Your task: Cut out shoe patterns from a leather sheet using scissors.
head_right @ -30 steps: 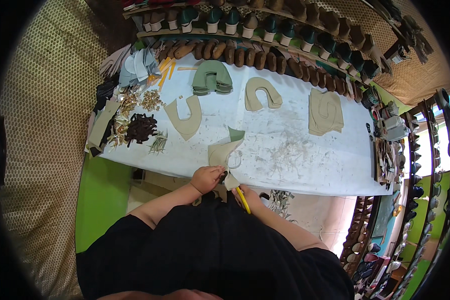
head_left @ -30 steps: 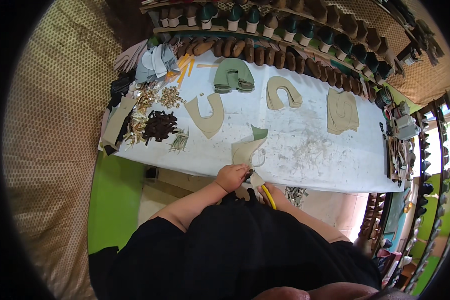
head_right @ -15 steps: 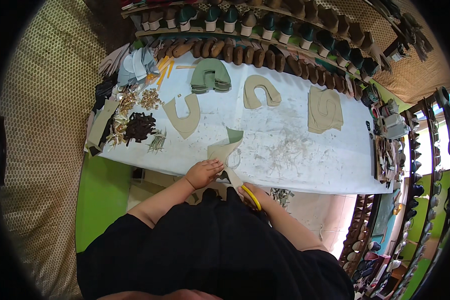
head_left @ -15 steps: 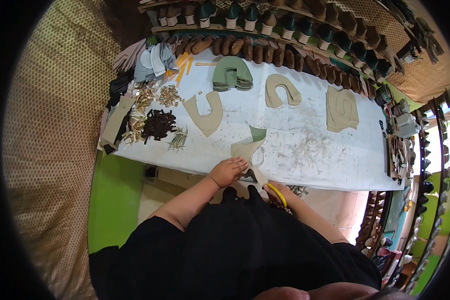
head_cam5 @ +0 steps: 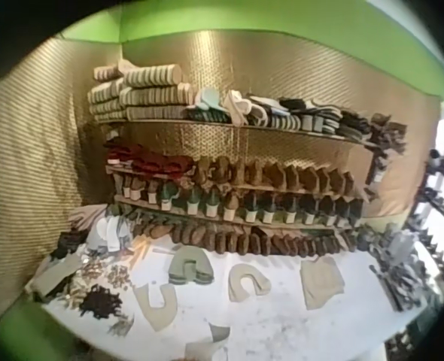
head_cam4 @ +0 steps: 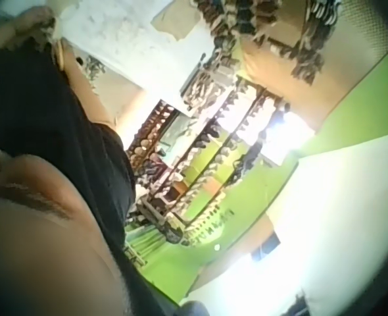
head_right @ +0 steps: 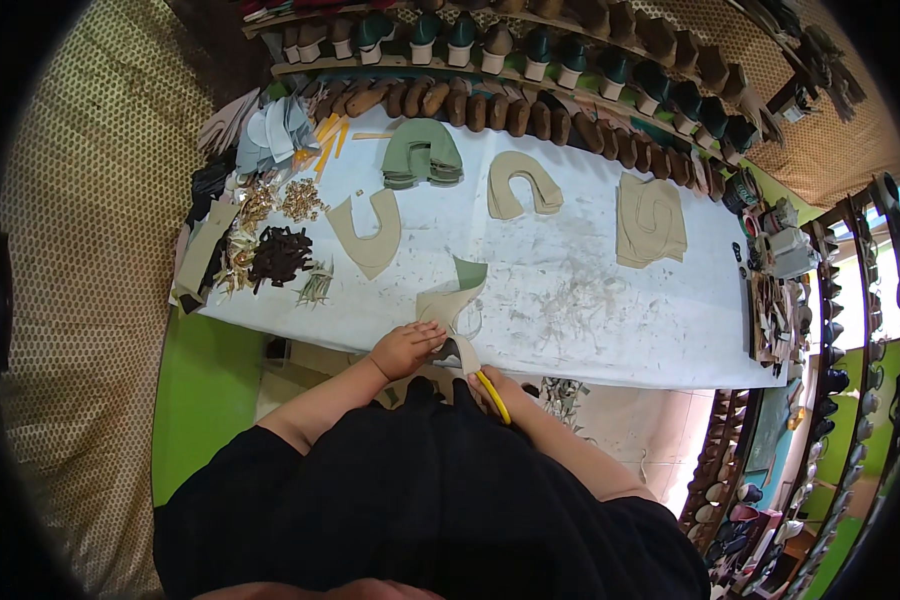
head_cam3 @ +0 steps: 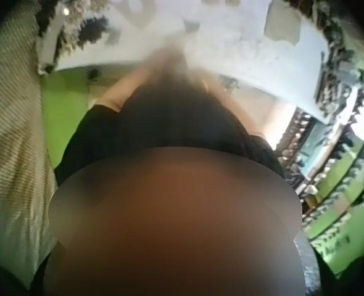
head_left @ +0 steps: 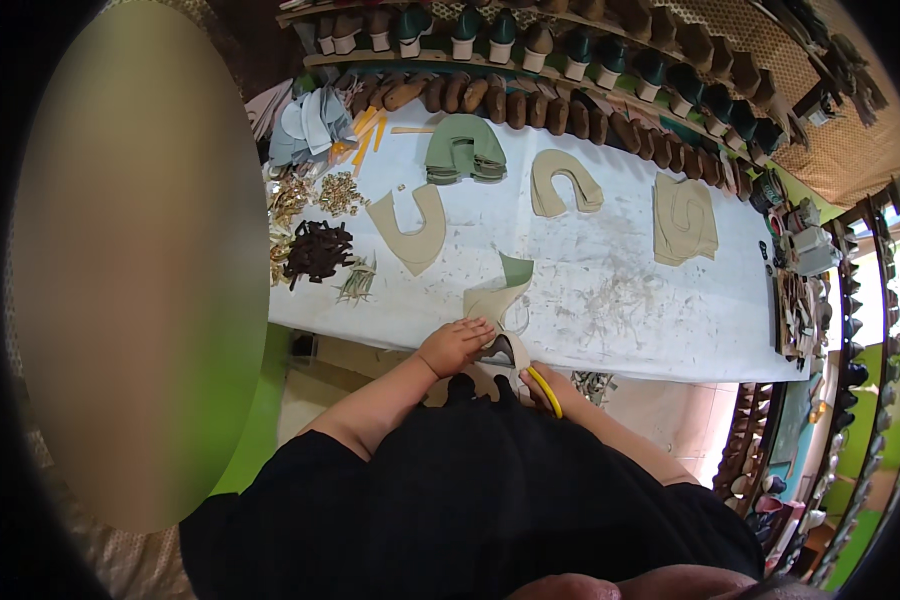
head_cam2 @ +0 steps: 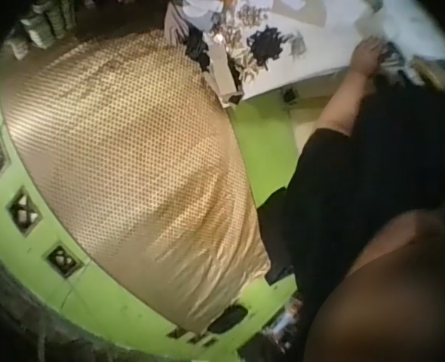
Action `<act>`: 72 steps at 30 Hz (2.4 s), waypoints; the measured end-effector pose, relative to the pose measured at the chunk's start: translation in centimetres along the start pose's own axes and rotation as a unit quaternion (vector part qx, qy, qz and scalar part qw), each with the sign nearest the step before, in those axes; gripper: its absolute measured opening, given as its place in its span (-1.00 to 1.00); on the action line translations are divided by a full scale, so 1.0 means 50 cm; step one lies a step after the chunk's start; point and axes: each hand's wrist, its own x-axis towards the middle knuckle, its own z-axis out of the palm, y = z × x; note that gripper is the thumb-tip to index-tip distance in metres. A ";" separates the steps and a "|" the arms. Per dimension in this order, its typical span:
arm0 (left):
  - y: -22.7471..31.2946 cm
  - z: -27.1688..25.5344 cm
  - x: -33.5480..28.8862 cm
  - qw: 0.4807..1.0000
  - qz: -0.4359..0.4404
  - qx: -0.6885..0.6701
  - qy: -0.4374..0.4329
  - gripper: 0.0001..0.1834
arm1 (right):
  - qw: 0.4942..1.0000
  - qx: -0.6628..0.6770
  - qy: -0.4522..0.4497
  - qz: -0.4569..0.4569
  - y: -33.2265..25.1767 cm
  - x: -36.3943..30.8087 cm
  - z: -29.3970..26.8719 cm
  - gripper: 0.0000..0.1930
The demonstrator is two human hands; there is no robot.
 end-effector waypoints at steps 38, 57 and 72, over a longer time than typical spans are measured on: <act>0.002 -0.093 0.112 0.990 -0.046 -0.002 0.135 -0.74 | 0.989 -0.126 0.046 0.056 -0.153 0.026 -0.066 -0.36; 0.027 -0.203 0.147 0.978 -0.014 0.204 0.051 -0.70 | 0.995 -0.007 -0.071 0.062 -0.244 0.065 -0.179 -0.49; 0.003 -0.059 -0.007 0.993 0.006 0.071 -0.095 -0.53 | 0.995 -0.064 -0.050 0.049 -0.020 0.008 -0.051 -0.45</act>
